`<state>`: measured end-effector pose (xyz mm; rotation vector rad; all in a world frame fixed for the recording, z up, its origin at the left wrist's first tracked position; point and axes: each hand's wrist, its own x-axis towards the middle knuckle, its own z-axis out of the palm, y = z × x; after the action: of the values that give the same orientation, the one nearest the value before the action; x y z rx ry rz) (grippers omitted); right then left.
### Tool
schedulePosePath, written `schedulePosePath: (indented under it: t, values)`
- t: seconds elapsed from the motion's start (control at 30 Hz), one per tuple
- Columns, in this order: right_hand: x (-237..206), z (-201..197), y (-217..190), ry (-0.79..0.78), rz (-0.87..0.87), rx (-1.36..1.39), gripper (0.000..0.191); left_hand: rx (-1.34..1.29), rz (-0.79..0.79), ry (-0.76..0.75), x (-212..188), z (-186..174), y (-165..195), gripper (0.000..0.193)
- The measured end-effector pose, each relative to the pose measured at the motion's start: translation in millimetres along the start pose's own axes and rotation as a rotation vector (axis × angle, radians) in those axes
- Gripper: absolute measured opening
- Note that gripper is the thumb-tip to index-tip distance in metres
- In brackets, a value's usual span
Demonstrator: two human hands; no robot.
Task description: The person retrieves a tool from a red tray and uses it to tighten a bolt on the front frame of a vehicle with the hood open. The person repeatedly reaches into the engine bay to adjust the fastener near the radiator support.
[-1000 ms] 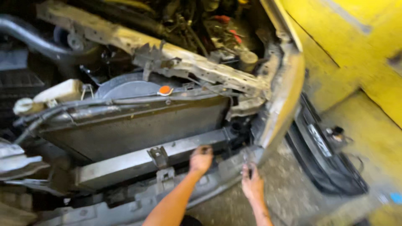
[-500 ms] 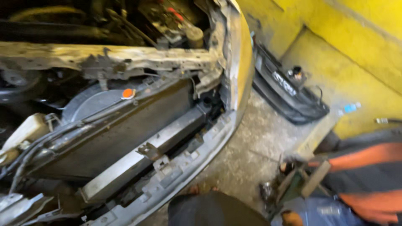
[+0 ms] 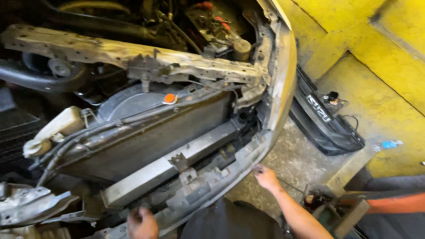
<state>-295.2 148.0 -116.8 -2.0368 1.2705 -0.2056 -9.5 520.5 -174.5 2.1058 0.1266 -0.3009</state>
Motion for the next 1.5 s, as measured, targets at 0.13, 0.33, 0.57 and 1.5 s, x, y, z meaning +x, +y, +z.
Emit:
schedulePosePath:
  t: [0.13, 0.33, 0.57, 1.5]
  values:
    - [23, 26, -81, 0.046, 0.021, 0.120, 0.039, 0.063, 0.103, -0.097, 14, 37, 78, 0.053]
    - [80, 47, -183, -0.073, 0.067, 0.330, 0.033, 0.225, 0.759, -0.297, 55, 118, 231, 0.060]
    - [123, 21, -258, 0.121, -0.355, 0.068, 0.022, 0.457, 0.981, -0.040, 78, 114, 320, 0.066]
    - [126, 79, -360, -0.295, -0.304, -0.757, 0.110, 0.894, 0.707, -0.390, 165, 47, 315, 0.096]
